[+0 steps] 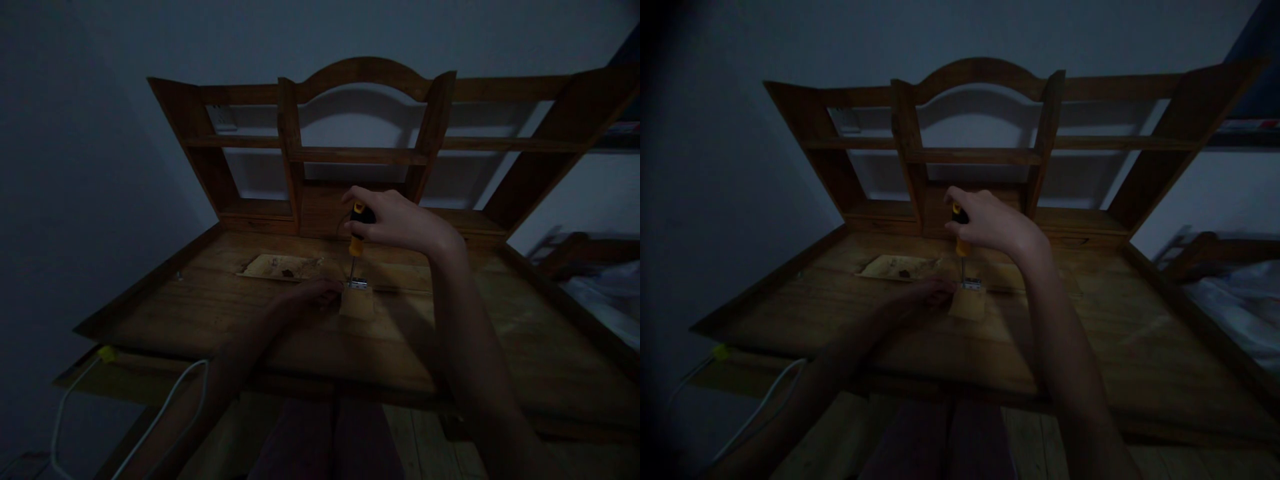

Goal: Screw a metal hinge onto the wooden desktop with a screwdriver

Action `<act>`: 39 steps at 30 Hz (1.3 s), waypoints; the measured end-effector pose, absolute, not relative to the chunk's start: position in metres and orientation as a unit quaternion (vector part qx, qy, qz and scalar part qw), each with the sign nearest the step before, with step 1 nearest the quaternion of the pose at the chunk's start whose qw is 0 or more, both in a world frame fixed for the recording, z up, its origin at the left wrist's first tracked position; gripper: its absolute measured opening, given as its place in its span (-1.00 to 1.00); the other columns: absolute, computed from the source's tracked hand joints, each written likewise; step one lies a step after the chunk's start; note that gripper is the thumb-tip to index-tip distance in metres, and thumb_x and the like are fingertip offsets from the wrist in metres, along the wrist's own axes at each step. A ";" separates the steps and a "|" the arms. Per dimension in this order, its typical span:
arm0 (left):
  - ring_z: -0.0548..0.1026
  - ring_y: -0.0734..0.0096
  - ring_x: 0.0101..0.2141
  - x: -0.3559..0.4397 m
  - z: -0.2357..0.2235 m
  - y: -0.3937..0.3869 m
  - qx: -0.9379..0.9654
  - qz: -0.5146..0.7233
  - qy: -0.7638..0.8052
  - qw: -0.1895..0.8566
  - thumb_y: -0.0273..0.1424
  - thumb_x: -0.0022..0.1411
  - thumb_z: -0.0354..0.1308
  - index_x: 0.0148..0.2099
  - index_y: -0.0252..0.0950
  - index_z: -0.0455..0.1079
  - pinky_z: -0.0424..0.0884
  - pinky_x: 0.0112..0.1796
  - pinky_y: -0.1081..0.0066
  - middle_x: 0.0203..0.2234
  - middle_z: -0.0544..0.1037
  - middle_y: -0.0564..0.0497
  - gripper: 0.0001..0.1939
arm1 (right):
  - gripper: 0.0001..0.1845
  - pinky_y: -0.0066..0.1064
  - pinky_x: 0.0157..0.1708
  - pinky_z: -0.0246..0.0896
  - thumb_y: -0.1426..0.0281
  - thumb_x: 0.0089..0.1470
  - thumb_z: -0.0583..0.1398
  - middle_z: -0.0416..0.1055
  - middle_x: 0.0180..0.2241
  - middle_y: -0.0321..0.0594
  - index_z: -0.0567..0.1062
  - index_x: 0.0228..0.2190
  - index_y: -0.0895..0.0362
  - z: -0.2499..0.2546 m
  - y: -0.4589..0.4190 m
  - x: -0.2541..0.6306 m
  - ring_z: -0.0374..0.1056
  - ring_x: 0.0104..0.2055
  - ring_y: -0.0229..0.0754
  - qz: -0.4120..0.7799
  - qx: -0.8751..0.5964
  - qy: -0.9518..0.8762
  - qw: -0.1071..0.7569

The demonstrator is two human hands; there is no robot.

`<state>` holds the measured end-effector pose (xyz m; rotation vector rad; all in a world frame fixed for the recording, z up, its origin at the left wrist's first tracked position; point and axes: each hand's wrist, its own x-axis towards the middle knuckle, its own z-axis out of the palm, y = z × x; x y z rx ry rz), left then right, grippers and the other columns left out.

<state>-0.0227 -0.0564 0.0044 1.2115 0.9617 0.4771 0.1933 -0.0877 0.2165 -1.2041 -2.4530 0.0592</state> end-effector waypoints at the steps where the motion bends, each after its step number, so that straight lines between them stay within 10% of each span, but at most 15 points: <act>1: 0.04 0.60 -0.61 -0.022 0.005 -0.056 0.540 0.209 0.428 0.694 -0.26 0.23 0.28 -0.44 -0.22 0.19 0.05 -0.56 0.50 -0.61 0.10 0.23 -0.66 | -0.55 -0.18 0.07 0.33 0.26 0.31 0.27 0.61 0.06 -0.05 0.48 0.18 0.05 0.216 -0.088 0.193 0.50 0.09 0.09 0.019 -0.438 -0.876 0.203; 22: 0.03 0.63 -0.61 -0.019 0.011 -0.055 0.538 0.205 0.440 0.690 -0.29 0.14 0.37 -0.48 -0.26 0.24 -0.06 -0.56 0.49 -0.65 0.13 0.23 -0.64 | -0.73 -0.17 -0.05 0.35 0.20 0.36 0.23 0.64 -0.13 -0.06 0.60 -0.08 0.10 0.220 -0.092 0.194 0.53 -0.08 0.07 -0.007 -0.453 -0.866 0.211; 39: 0.02 0.60 -0.62 -0.022 0.010 -0.057 0.542 0.202 0.434 0.691 -0.25 0.17 0.35 -0.44 -0.23 0.22 0.02 -0.59 0.51 -0.64 0.11 0.23 -0.64 | -0.62 -0.13 0.10 0.37 0.27 0.32 0.21 0.63 0.05 0.00 0.57 0.09 0.12 0.223 -0.091 0.197 0.53 0.08 0.13 0.010 -0.450 -0.871 0.196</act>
